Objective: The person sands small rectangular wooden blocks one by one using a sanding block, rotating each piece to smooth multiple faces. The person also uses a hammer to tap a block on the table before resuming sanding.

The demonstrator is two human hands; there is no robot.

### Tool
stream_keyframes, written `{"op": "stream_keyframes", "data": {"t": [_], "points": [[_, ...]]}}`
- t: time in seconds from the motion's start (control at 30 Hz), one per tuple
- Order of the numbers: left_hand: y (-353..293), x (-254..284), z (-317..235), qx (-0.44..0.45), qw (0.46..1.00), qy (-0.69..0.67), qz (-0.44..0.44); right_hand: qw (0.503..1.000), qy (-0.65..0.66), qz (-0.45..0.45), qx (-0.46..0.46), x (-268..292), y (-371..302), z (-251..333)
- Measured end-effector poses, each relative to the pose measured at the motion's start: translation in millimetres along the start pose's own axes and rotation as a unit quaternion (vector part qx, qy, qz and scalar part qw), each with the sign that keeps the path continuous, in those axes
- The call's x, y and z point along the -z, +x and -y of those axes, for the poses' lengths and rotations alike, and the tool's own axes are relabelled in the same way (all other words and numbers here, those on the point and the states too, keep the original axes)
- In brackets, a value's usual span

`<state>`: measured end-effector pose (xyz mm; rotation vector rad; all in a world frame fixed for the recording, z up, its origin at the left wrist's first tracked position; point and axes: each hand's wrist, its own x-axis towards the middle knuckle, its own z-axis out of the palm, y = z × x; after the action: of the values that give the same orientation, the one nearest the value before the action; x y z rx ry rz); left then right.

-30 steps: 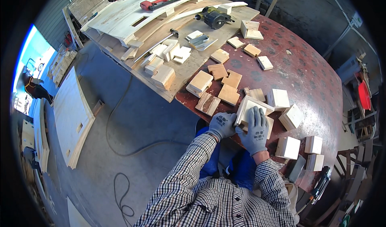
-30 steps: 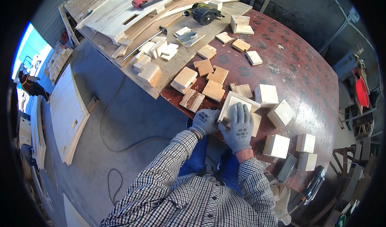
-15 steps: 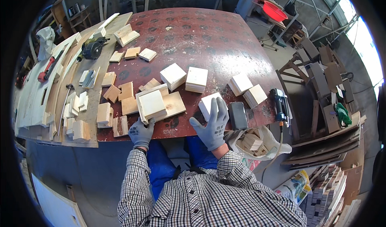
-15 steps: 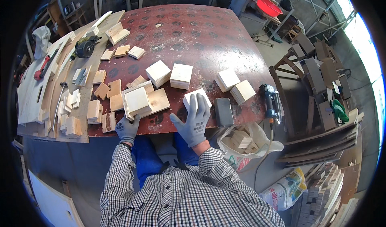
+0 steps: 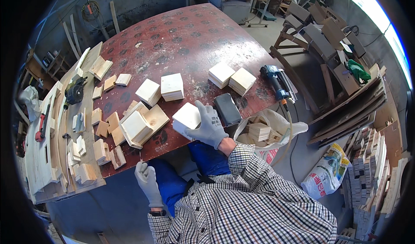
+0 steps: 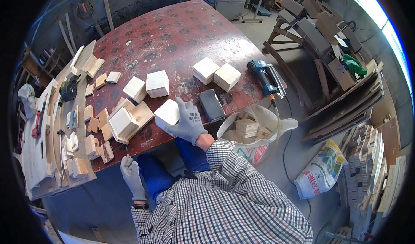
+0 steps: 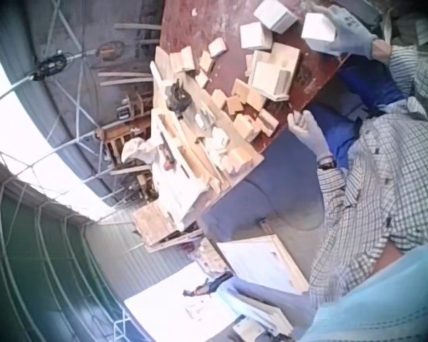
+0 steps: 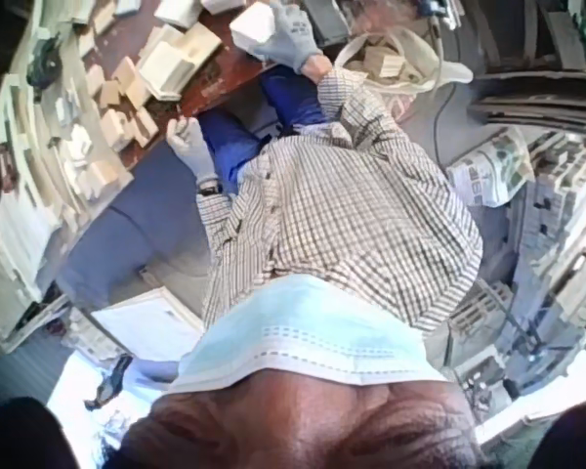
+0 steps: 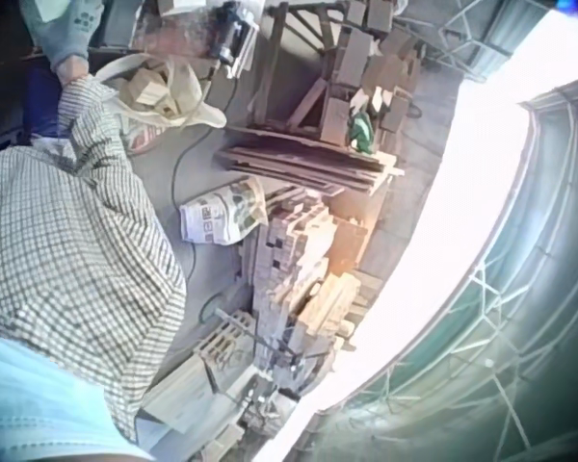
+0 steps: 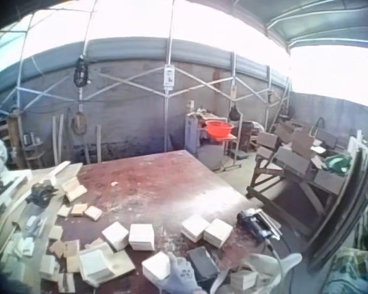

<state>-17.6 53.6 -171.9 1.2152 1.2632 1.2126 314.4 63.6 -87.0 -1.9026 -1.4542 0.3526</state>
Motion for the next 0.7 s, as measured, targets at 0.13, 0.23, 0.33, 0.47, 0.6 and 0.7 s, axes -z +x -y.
{"op": "stream_keyframes", "data": {"t": [0.13, 0.23, 0.33, 0.47, 0.6, 0.7], "points": [[-32.4, -15.6, -40.8, 0.185, 0.833, -0.483, 0.197, 0.911, 0.352, 0.213, 0.001, 5.7, -41.1, 38.0], [-50.1, -39.8, -74.5, 0.065, 0.894, -0.410, 0.170, 0.897, 0.343, 0.273, 0.055, 1.1, -60.2, 70.7], [-47.1, -41.5, -95.9, 0.109, 0.908, -0.390, 0.105, 0.875, 0.347, 0.321, 0.110, 20.8, -52.1, 61.6], [-53.2, -33.2, -124.1, -0.022, 0.949, -0.309, 0.060, 0.993, -0.051, -0.067, 0.078, 38.8, -7.0, -19.0], [-54.1, -23.7, -140.7, -0.075, 0.956, -0.282, -0.029, 0.943, -0.307, 0.020, -0.130, 56.0, 14.3, -102.4], [-50.7, -22.9, -150.1, -0.118, 0.964, -0.226, -0.076, 0.943, -0.293, 0.063, -0.144, 51.0, 7.2, -105.1]]}}
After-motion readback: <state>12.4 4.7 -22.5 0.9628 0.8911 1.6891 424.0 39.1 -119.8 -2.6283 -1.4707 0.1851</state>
